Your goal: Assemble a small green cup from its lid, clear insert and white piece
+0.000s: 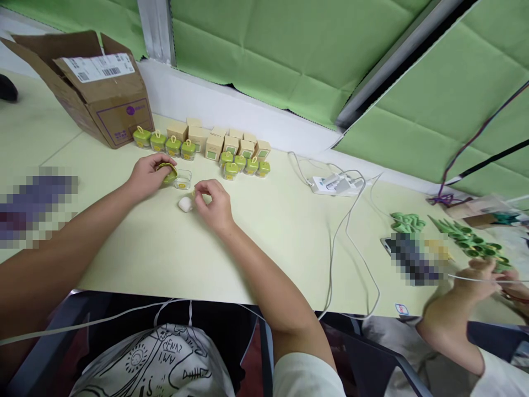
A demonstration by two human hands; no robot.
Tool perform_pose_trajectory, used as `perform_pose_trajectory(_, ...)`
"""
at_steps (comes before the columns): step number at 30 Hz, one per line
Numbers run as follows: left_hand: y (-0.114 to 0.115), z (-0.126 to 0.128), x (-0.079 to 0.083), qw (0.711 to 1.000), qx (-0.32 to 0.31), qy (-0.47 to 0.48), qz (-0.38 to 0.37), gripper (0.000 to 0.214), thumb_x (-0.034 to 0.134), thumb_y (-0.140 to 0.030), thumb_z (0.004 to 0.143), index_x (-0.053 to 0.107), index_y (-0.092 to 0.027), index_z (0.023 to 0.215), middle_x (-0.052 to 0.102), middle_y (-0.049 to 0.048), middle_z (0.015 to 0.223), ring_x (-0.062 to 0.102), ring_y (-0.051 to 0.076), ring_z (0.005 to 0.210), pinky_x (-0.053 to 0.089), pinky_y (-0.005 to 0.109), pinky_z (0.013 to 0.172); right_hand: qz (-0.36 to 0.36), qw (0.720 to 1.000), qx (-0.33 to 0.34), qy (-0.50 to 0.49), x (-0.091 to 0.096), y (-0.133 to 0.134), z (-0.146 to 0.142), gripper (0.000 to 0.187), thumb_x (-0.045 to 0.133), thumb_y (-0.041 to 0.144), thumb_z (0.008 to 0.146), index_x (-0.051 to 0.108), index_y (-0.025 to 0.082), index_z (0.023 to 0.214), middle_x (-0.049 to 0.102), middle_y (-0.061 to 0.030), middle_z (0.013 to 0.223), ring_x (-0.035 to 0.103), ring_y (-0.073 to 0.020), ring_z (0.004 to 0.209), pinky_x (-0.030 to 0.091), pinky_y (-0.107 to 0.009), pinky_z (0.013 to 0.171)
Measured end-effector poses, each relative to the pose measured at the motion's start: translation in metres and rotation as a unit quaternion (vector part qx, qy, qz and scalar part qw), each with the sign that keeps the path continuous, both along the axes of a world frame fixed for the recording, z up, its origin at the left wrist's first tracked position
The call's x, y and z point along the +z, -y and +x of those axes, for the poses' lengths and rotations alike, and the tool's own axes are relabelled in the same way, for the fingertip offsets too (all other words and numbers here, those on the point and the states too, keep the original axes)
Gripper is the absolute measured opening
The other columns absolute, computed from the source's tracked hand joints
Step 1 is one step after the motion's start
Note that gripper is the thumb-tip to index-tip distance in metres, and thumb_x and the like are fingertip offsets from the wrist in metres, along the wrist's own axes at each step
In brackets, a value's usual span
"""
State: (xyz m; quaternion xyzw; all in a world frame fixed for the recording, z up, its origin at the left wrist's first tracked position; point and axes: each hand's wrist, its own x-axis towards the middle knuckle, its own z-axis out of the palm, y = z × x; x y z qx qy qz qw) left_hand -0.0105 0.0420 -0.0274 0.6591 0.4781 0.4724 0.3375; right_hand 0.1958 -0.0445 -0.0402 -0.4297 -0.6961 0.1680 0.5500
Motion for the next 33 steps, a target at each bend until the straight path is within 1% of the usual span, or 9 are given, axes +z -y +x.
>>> perform_pose_trajectory(2, 0.0, 0.001, -0.001, 1.0, -0.004, 0.011, 0.004, 0.021, 0.063, -0.024, 0.078, 0.073, -0.019, 0.096, 0.072, 0.0052, 0.092, 0.064, 0.019, 0.083, 0.053, 0.033, 0.083, -0.023, 0.999, -0.014, -0.038, -0.006, -0.005, 0.001, 0.01, 0.061, 0.026, 0.089, 0.063, 0.024, 0.098, 0.066, -0.0035, 0.096, 0.066, -0.0153, 0.087, 0.061, -0.032, 0.081)
perform_pose_trajectory(5, 0.002, 0.003, 0.0, 0.999, -0.006, 0.031, 0.009, 0.023, 0.069, -0.025, 0.076, 0.073, -0.018, 0.098, 0.071, 0.0057, 0.092, 0.065, 0.019, 0.084, 0.053, 0.034, 0.086, -0.057, 0.997, -0.024, -0.055, -0.013, -0.01, 0.002, 0.019, 0.063, 0.03, 0.089, 0.062, 0.023, 0.106, 0.065, -0.0045, 0.102, 0.066, -0.0147, 0.091, 0.062, -0.031, 0.084)
perform_pose_trajectory(11, 0.01, 0.009, 0.007, 0.999, -0.017, 0.031, -0.014, 0.023, 0.071, -0.032, 0.078, 0.071, -0.017, 0.095, 0.071, 0.0058, 0.092, 0.066, 0.018, 0.082, 0.054, 0.033, 0.083, -0.094, 0.993, -0.011, -0.064, -0.013, -0.009, 0.002, 0.024, 0.063, 0.04, 0.093, 0.061, 0.022, 0.109, 0.066, -0.0079, 0.106, 0.067, -0.0171, 0.095, 0.063, -0.034, 0.085)
perform_pose_trajectory(14, 0.015, 0.012, 0.008, 0.999, -0.024, 0.022, -0.037, 0.023, 0.072, -0.034, 0.078, 0.071, -0.017, 0.093, 0.071, 0.0046, 0.089, 0.066, 0.016, 0.075, 0.054, 0.03, 0.073, -0.059, 0.997, -0.019, -0.045, -0.009, -0.005, 0.001, 0.021, 0.061, 0.04, 0.095, 0.062, 0.022, 0.107, 0.066, -0.0067, 0.104, 0.066, -0.0163, 0.093, 0.063, -0.032, 0.083)
perform_pose_trajectory(18, 0.021, 0.016, 0.007, 0.995, -0.041, 0.019, -0.091, 0.022, 0.068, -0.037, 0.08, 0.071, -0.018, 0.091, 0.065, 0.0022, 0.072, 0.059, 0.014, 0.054, 0.047, 0.025, 0.05, 0.006, 0.999, -0.037, 0.02, -0.001, 0.0, 0.001, 0.013, 0.057, 0.033, 0.098, 0.063, 0.023, 0.105, 0.066, -0.0062, 0.099, 0.066, -0.016, 0.089, 0.061, -0.031, 0.081)
perform_pose_trajectory(21, 0.025, 0.019, 0.01, 0.992, -0.055, 0.024, -0.111, 0.022, 0.066, -0.035, 0.08, 0.073, -0.018, 0.09, 0.064, 0.0022, 0.07, 0.055, 0.012, 0.047, 0.044, 0.025, 0.045, 0.03, 0.998, -0.045, 0.045, 0.001, 0.002, 0.0, 0.015, 0.056, 0.029, 0.1, 0.064, 0.023, 0.11, 0.065, -0.0072, 0.1, 0.065, -0.0165, 0.088, 0.06, -0.031, 0.079)
perform_pose_trajectory(24, 0.027, 0.021, 0.014, 0.992, -0.053, 0.042, -0.108, 0.021, 0.066, -0.032, 0.077, 0.074, -0.018, 0.091, 0.065, 0.002, 0.073, 0.054, 0.011, 0.05, 0.048, 0.025, 0.049, 0.034, 0.999, -0.029, 0.027, -0.001, 0.001, 0.0, 0.019, 0.054, 0.028, 0.101, 0.067, 0.024, 0.114, 0.062, -0.0084, 0.103, 0.065, -0.0168, 0.089, 0.061, -0.032, 0.079)
perform_pose_trajectory(29, 0.03, 0.023, 0.021, 0.993, -0.044, 0.036, -0.108, 0.026, 0.064, -0.024, 0.071, 0.076, -0.018, 0.093, 0.066, 0.0022, 0.073, 0.054, 0.012, 0.056, 0.044, 0.024, 0.051, 0.001, 1.0, -0.022, 0.011, -0.01, -0.002, 0.0, 0.023, 0.054, 0.027, 0.101, 0.072, 0.025, 0.115, 0.059, -0.0089, 0.106, 0.065, -0.0181, 0.096, 0.063, -0.036, 0.083)
perform_pose_trajectory(33, 0.031, 0.023, 0.027, 0.994, -0.042, 0.035, -0.099, 0.027, 0.061, -0.023, 0.07, 0.075, -0.018, 0.093, 0.074, 0.0061, 0.09, 0.061, 0.017, 0.071, 0.045, 0.025, 0.057, -0.006, 1.0, -0.022, -0.016, -0.011, -0.003, -0.001, 0.024, 0.06, 0.035, 0.097, 0.073, 0.024, 0.115, 0.061, -0.0113, 0.118, 0.066, -0.0176, 0.1, 0.066, -0.033, 0.081)
